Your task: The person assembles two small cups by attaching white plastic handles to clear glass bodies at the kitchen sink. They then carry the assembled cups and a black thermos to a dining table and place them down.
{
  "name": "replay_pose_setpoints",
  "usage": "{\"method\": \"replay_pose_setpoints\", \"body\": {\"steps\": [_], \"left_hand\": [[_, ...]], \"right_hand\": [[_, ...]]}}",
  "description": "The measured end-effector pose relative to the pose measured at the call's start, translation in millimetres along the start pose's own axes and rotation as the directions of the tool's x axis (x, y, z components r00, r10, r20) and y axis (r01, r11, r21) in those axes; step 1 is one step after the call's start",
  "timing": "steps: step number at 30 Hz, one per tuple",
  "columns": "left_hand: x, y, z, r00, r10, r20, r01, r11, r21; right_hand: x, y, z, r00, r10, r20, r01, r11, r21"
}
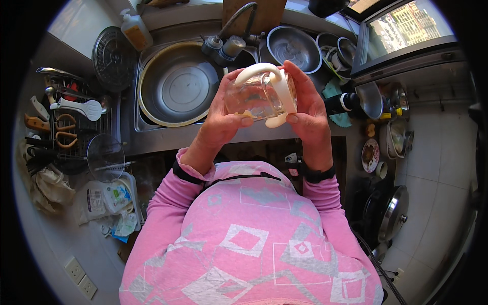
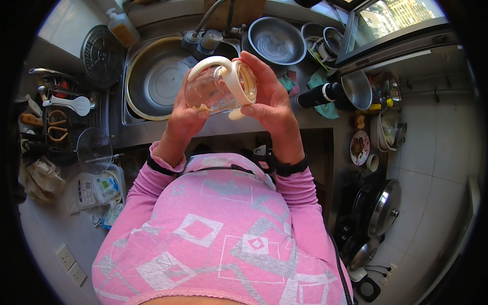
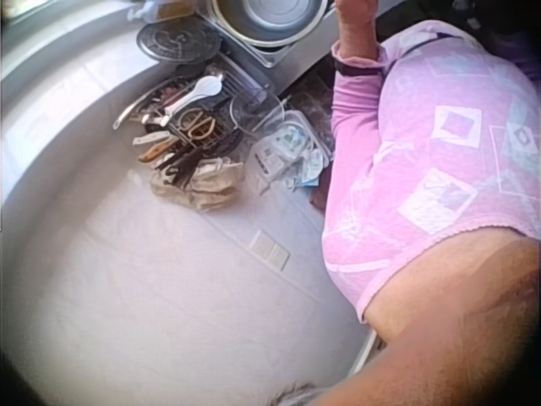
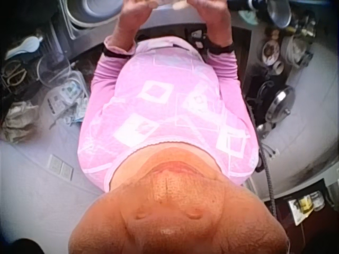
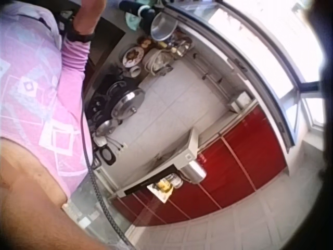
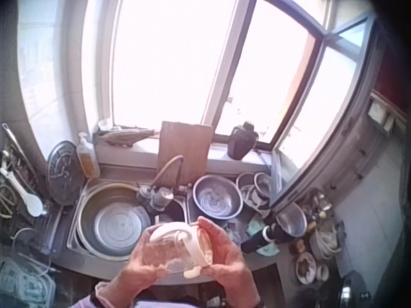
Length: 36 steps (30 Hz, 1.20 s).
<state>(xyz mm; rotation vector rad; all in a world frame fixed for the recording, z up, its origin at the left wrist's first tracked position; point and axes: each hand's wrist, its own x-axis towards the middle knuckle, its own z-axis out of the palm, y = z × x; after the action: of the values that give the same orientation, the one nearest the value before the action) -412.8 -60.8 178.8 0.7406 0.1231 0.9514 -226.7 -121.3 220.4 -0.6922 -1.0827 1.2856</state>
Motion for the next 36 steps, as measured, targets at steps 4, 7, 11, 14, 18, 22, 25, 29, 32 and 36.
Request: {"method": "replay_pose_setpoints", "body": {"steps": [4, 7, 11, 14, 18, 22, 25, 29, 32, 36], "left_hand": [[-2, -1, 1, 0.999, -0.006, 0.036, 0.005, 1.0, 0.016], [-5, -3, 1, 0.999, -0.031, 0.025, 0.031, 0.999, 0.019], [-10, -4, 0, 0.995, -0.093, 0.032, 0.089, 0.99, 0.107], [-12, -7, 0, 0.992, -0.118, 0.034, 0.115, 0.99, 0.077], [-12, -8, 1, 0.992, -0.123, 0.013, 0.123, 0.992, 0.019], [-12, -7, 4, 0.994, -0.095, 0.052, 0.086, 0.986, 0.145], [-11, -7, 6, 0.996, -0.009, 0.094, -0.015, 0.969, 0.247], [-10, 0, 5, 0.963, 0.131, 0.237, -0.232, 0.852, 0.47], [-5, 6, 5, 0.903, 0.211, 0.373, -0.402, 0.72, 0.565], [1, 12, 8, 0.856, 0.257, 0.45, -0.501, 0.628, 0.595]], "right_hand": [[-6, -9, 2, 0.998, 0.062, 0.012, -0.062, 0.998, -0.018], [-7, -7, 8, 0.998, 0.035, -0.059, -0.04, 0.995, -0.088], [-7, -7, 9, 0.999, -0.035, -0.02, 0.029, 0.974, -0.225], [-10, -7, 6, 1.0, 0.011, -0.017, -0.014, 0.971, -0.24], [-11, 2, 4, 0.999, 0.009, -0.031, -0.013, 0.99, -0.141], [-9, 5, -1, 1.0, 0.024, 0.009, -0.023, 0.998, -0.054], [-8, 4, -4, 0.998, 0.038, 0.05, -0.037, 0.999, -0.01], [-10, 3, -3, 0.992, 0.01, 0.122, -0.005, 0.999, -0.042], [-11, 2, -3, 0.982, -0.055, 0.18, 0.076, 0.991, -0.108], [-9, 0, -4, 0.972, -0.08, 0.222, 0.12, 0.978, -0.171]]}}
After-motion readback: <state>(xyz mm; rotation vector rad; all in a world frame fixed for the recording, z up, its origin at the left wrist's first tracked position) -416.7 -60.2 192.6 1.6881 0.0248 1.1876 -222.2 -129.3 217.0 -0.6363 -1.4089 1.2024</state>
